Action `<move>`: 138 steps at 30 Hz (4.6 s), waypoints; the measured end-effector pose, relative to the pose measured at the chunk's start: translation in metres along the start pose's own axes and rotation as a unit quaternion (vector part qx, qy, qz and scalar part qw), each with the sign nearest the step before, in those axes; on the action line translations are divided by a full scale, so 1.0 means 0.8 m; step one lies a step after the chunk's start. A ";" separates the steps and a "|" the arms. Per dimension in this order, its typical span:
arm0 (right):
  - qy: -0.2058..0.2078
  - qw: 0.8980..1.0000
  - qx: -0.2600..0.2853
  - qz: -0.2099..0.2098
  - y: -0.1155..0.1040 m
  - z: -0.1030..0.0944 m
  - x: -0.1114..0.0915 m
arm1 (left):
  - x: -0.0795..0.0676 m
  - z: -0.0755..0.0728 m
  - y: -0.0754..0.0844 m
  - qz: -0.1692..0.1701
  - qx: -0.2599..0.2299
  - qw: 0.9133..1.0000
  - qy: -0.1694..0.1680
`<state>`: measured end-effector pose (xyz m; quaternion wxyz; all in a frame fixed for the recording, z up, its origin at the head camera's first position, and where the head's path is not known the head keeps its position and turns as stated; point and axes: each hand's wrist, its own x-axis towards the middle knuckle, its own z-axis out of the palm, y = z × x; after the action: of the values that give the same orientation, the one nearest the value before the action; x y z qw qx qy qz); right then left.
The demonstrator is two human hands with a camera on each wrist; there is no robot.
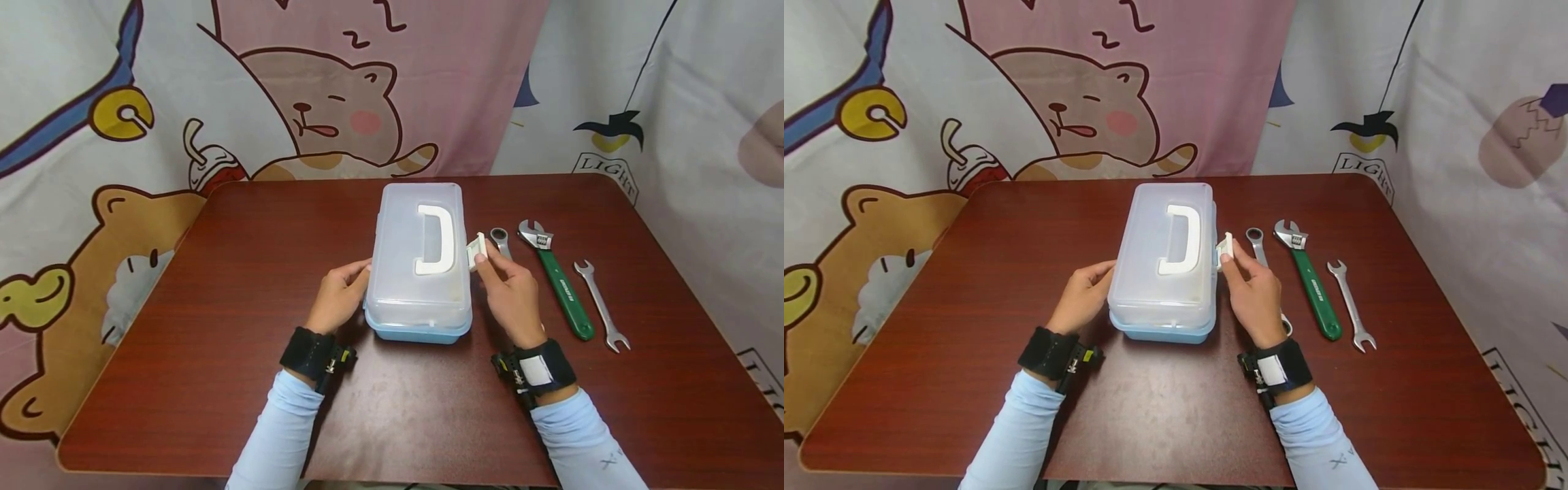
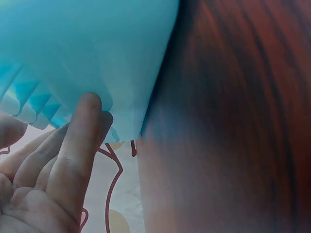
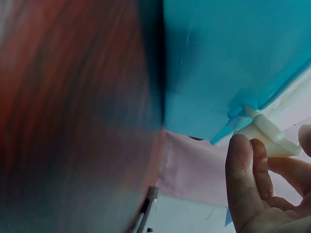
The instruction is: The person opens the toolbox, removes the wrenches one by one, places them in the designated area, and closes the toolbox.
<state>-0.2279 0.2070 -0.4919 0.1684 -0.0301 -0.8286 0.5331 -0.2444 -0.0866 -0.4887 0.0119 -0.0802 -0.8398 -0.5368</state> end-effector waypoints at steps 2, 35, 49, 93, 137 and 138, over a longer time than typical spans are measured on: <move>0.005 1.000 -0.023 -0.013 0.001 -0.001 0.001 | 0.000 0.000 0.000 0.000 0.000 1.000 -0.001; -0.055 0.982 -0.082 -0.159 -0.001 0.001 -0.001 | 0.000 0.002 0.002 -0.004 0.017 1.000 0.005; -0.075 0.978 -0.103 -0.165 0.000 0.001 0.000 | 0.000 0.002 0.003 -0.005 0.016 1.000 0.008; -0.202 0.973 -0.111 0.011 0.001 -0.015 0.001 | -0.003 0.001 0.005 -0.012 0.010 1.000 -0.008; -0.195 0.975 -0.099 0.035 -0.006 -0.014 -0.002 | -0.002 0.000 0.005 -0.008 0.018 1.000 -0.007; -0.193 0.976 -0.100 0.033 -0.006 -0.014 -0.002 | -0.002 0.000 0.005 -0.008 0.019 1.000 -0.007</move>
<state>-0.2225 0.2142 -0.4838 -0.0161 0.0299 -0.8929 0.4489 -0.2420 -0.0850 -0.4857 0.0038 -0.0770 -0.8505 -0.5202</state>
